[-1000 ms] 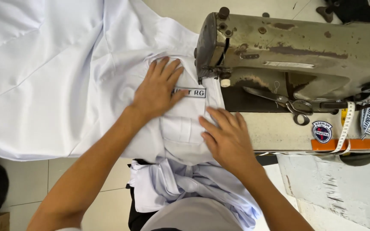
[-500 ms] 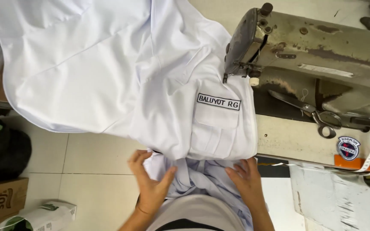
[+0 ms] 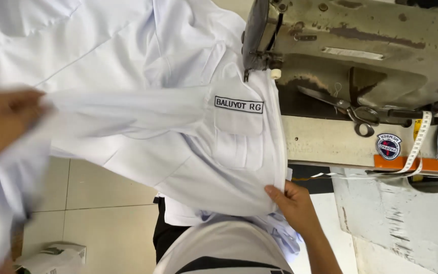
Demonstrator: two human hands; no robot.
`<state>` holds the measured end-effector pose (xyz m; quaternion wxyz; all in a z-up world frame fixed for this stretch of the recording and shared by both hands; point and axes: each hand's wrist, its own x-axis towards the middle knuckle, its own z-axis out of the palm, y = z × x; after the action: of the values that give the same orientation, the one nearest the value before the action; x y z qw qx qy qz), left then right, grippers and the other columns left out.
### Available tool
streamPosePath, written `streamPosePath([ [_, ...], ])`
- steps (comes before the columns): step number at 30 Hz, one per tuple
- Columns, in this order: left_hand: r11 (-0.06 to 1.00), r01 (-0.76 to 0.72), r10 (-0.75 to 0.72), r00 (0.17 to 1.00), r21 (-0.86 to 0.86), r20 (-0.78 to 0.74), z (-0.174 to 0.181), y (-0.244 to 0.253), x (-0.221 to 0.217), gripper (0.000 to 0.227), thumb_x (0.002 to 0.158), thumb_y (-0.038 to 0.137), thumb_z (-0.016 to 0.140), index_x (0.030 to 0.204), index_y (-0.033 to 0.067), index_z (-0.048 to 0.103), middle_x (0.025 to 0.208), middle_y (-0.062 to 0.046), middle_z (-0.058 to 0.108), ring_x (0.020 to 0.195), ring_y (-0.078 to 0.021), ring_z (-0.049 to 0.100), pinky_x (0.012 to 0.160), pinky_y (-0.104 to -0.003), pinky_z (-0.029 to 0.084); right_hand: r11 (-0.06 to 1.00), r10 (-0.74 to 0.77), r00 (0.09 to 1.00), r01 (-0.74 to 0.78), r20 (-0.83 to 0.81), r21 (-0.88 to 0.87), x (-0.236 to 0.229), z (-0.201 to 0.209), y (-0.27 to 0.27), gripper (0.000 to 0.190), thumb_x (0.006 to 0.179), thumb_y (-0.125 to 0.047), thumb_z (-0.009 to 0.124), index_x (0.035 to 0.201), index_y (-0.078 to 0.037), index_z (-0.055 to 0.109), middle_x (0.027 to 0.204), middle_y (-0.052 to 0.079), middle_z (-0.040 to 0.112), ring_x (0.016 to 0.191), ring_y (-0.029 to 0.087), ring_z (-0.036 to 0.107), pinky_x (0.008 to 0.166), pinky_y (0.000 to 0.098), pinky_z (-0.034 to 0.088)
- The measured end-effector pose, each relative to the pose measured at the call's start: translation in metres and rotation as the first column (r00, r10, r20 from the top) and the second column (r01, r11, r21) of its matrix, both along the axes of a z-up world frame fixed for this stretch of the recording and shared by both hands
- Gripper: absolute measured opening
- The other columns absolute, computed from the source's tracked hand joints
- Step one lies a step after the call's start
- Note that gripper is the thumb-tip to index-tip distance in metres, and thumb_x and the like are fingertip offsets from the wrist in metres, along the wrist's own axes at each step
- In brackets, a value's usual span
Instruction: Positioning a patch on a white uniform and trimming excess threads using scissors at a sewing workstation.
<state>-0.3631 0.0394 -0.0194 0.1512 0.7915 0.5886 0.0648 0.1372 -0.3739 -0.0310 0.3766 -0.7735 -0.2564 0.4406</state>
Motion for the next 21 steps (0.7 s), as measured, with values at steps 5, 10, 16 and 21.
streamPosePath([
  [5,0.616,0.458,-0.371,0.886,0.641,-0.277,0.137,-0.026,0.18,0.016,0.111,0.007,0.085,0.127,0.0068,0.088,0.109,-0.017,0.075,0.096,-0.0373,0.07,0.095,-0.044,0.053,0.773,0.535,0.782,-0.302,0.319,-0.558,0.012,0.1,0.042,0.048,0.089,-0.056,0.062,0.128,-0.03,0.071,0.137,-0.007,0.067,0.117,0.02,0.069,0.1,0.0444,0.055],
  [10,0.743,0.497,-0.641,0.72,0.448,0.264,0.049,-0.082,0.375,0.01,0.089,0.013,0.072,0.079,0.0164,0.074,0.061,0.004,0.061,0.054,-0.0177,0.066,0.048,-0.024,0.051,0.828,-0.024,0.568,-0.45,0.822,0.335,0.035,0.071,0.137,0.013,0.1,-0.015,0.067,0.108,-0.013,0.078,0.098,0.005,0.076,0.097,0.028,0.073,0.088,0.0393,0.056],
  [16,0.677,0.511,-0.653,0.75,0.529,0.111,0.003,-0.092,0.379,0.058,0.092,0.041,0.076,0.137,0.0067,0.064,0.143,-0.019,0.055,0.138,-0.0453,0.046,0.115,-0.058,0.035,0.839,0.125,0.122,-0.543,0.985,-0.039,0.085,0.001,0.213,0.039,0.112,-0.027,0.045,0.122,-0.003,0.072,0.107,0.023,0.073,0.122,0.041,0.06,0.113,0.0664,0.024],
  [21,0.833,0.474,-0.487,0.873,0.286,-0.028,0.029,-0.132,0.357,0.115,0.083,0.086,0.055,0.154,-0.0042,0.043,0.164,-0.03,0.03,0.155,-0.0463,0.019,0.12,-0.07,0.014,0.868,0.173,0.052,-0.479,0.983,-0.128,0.059,0.023,0.185,0.047,0.113,-0.032,0.041,0.137,0.001,0.065,0.129,0.025,0.069,0.142,0.043,0.048,0.118,0.0691,0.008],
])
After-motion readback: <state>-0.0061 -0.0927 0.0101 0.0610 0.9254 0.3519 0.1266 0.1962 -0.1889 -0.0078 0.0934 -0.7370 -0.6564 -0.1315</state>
